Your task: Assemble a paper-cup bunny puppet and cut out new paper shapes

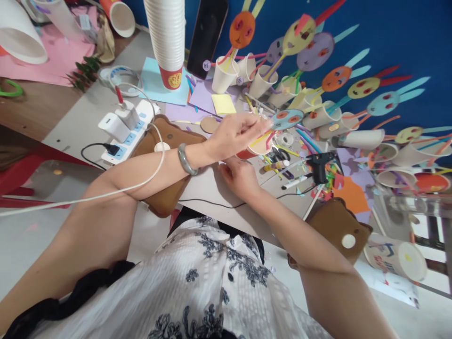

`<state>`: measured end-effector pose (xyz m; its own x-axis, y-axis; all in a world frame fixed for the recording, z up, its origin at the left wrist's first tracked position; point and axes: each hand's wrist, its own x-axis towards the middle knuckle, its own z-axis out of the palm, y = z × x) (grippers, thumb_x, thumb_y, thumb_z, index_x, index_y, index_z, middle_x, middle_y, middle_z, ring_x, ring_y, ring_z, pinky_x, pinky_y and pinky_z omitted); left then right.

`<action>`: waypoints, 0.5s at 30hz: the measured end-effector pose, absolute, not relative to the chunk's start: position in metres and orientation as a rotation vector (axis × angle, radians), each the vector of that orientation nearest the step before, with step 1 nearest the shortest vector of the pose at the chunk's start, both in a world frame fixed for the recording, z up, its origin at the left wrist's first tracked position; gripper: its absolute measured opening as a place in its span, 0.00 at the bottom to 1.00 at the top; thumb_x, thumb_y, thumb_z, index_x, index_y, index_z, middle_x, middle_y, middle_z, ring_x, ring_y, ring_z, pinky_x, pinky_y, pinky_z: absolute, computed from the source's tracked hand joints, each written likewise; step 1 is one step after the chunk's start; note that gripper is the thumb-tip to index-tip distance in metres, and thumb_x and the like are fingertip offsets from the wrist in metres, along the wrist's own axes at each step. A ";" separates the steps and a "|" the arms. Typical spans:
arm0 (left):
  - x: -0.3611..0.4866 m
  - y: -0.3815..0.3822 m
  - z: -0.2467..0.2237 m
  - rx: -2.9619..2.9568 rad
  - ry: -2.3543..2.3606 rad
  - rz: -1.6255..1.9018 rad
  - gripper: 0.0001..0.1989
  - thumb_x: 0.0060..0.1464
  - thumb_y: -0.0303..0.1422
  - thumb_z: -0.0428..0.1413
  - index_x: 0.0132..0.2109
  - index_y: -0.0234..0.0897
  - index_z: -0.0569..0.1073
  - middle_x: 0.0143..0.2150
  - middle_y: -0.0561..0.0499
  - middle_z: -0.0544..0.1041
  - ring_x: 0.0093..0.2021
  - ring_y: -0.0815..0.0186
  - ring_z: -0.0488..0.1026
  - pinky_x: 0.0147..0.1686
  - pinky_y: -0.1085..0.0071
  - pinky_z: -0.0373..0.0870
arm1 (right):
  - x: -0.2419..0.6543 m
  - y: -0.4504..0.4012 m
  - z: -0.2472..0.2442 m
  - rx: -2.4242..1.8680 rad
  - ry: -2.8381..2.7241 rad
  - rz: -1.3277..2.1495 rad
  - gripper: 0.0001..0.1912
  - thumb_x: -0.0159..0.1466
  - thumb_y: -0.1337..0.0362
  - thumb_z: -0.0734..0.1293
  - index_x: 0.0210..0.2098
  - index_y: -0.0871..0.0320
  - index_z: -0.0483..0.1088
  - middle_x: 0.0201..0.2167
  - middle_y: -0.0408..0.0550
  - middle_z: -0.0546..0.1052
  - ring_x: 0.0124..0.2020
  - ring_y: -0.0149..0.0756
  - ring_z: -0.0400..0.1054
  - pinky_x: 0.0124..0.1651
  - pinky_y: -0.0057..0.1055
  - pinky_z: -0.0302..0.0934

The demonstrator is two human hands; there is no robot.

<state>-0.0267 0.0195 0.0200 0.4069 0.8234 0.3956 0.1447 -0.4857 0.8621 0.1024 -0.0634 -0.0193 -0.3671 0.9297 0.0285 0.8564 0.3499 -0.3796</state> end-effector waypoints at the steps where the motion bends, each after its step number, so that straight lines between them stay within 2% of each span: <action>1: -0.026 0.021 0.019 1.829 0.835 1.163 0.38 0.69 0.65 0.39 0.31 0.41 0.75 0.22 0.51 0.71 0.32 0.65 0.72 0.34 0.63 0.68 | 0.099 -0.062 -0.018 -1.596 -2.372 0.443 0.17 0.72 0.63 0.62 0.51 0.60 0.80 0.43 0.58 0.85 0.41 0.47 0.78 0.40 0.35 0.61; 3: -0.025 0.025 0.017 1.766 0.829 1.206 0.38 0.66 0.69 0.37 0.32 0.44 0.73 0.19 0.53 0.69 0.32 0.66 0.71 0.34 0.63 0.70 | 0.090 -0.059 -0.016 -1.585 -2.378 0.444 0.16 0.73 0.62 0.62 0.50 0.59 0.80 0.41 0.57 0.85 0.40 0.46 0.77 0.39 0.35 0.60; 5: -0.025 0.026 0.015 1.760 0.842 1.195 0.39 0.67 0.69 0.35 0.34 0.44 0.74 0.19 0.53 0.68 0.32 0.65 0.72 0.35 0.62 0.72 | 0.080 -0.054 -0.016 -1.596 -2.389 0.450 0.15 0.72 0.60 0.64 0.45 0.59 0.82 0.39 0.56 0.85 0.38 0.46 0.77 0.38 0.35 0.59; 8: -0.025 0.023 0.016 1.757 0.887 1.189 0.40 0.69 0.66 0.33 0.35 0.42 0.75 0.24 0.49 0.73 0.35 0.62 0.77 0.37 0.58 0.74 | 0.065 -0.044 -0.017 -1.625 -2.388 0.454 0.13 0.69 0.59 0.67 0.37 0.59 0.81 0.35 0.56 0.84 0.35 0.46 0.76 0.36 0.35 0.59; 11: -0.026 0.019 0.018 1.758 0.884 1.216 0.39 0.70 0.64 0.34 0.35 0.40 0.75 0.27 0.47 0.75 0.37 0.60 0.79 0.38 0.59 0.75 | 0.054 -0.035 -0.016 -1.683 -2.362 0.463 0.08 0.64 0.61 0.72 0.38 0.58 0.82 0.37 0.56 0.84 0.37 0.49 0.76 0.37 0.37 0.62; 15: -0.026 0.017 0.021 1.731 0.832 1.306 0.38 0.71 0.64 0.37 0.34 0.39 0.75 0.29 0.48 0.77 0.37 0.62 0.79 0.38 0.62 0.75 | 0.047 -0.030 -0.010 -1.779 -2.353 0.557 0.08 0.64 0.63 0.72 0.41 0.58 0.82 0.42 0.58 0.84 0.38 0.49 0.76 0.38 0.39 0.64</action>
<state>-0.0262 0.0169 0.0213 0.2523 0.8601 0.4435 0.0385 -0.4668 0.8835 0.0469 -0.0302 -0.0096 -0.2912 0.9504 -0.1096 0.8986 0.2325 -0.3721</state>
